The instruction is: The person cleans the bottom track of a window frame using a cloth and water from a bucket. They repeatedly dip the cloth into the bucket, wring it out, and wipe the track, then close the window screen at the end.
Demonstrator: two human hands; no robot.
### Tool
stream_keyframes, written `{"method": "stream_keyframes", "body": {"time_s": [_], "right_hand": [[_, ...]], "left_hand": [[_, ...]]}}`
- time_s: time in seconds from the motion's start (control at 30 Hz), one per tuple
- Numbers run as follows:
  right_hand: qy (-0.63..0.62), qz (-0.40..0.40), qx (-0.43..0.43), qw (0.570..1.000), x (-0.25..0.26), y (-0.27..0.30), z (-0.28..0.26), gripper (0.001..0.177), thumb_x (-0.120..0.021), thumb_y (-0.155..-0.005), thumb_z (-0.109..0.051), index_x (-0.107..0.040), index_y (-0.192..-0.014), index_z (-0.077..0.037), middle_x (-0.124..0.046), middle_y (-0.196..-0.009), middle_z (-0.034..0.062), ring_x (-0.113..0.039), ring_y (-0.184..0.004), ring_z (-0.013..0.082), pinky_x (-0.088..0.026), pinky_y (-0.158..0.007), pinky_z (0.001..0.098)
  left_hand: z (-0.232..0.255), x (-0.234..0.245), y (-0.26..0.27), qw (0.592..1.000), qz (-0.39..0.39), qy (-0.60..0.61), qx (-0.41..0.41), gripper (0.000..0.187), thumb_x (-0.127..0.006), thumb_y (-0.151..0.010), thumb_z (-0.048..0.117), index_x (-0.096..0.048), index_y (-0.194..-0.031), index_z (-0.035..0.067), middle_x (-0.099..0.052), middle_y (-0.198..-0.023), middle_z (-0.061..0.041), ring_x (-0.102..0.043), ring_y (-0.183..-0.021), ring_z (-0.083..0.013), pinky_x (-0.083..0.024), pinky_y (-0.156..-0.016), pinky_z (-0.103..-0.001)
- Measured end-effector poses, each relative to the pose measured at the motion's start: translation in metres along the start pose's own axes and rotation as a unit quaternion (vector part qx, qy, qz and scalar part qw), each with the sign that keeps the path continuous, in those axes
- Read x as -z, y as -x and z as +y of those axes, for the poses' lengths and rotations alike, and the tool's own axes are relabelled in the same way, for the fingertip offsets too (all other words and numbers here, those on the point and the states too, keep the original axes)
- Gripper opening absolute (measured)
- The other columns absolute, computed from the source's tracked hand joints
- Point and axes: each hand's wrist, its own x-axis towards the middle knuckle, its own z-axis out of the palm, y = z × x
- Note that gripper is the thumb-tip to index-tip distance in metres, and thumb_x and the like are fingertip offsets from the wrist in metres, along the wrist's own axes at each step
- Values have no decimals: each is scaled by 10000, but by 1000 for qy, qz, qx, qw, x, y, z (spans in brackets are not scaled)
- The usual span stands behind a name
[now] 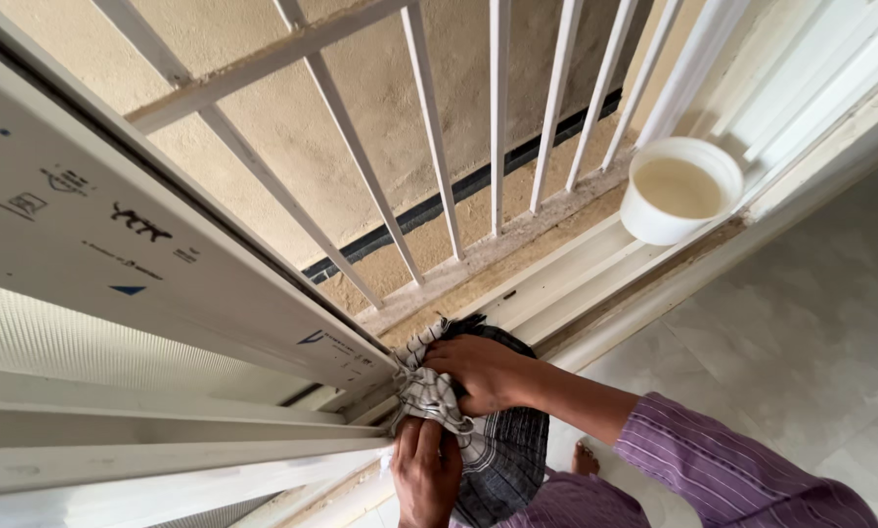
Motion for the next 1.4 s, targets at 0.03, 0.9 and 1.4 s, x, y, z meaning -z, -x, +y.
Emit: {"method": "stream_keyframes", "body": {"time_s": [0.03,0.9,1.4], "right_hand": [[6,-1,-28,1000,8,7,7,695,-811,-757,-170,-570,-1408,-149,-535,-1500,112,-478,-1382,325,-346,-1174,510],[-201,178,-142,953,84,77,26,895,-830,-683,-19,-457,-1485,-157,-509,-1431,138,-491,-1344,327,-423,-1156,505],[-282,367,-264,846,248,190,163,312,-626,-912,-63,-670,-1215,-3,-615,-1205,132,-642,-935,268,-574,-818,413]], "left_hand": [[2,-1,-3,1000,-3,2,-9,105,-692,-737,-49,-650,-803,20,-669,-866,-143,-684,-808,-312,-589,-722,-424],[60,-40,-71,988,67,69,-119,860,-832,-748,378,-422,-1390,-20,-543,-1321,-315,-557,-1223,-427,-542,-949,-468],[180,-109,-227,936,-153,306,-82,542,-659,-743,77,-671,-1279,-6,-686,-1194,-207,-676,-1032,-383,-526,-914,-483]]}}
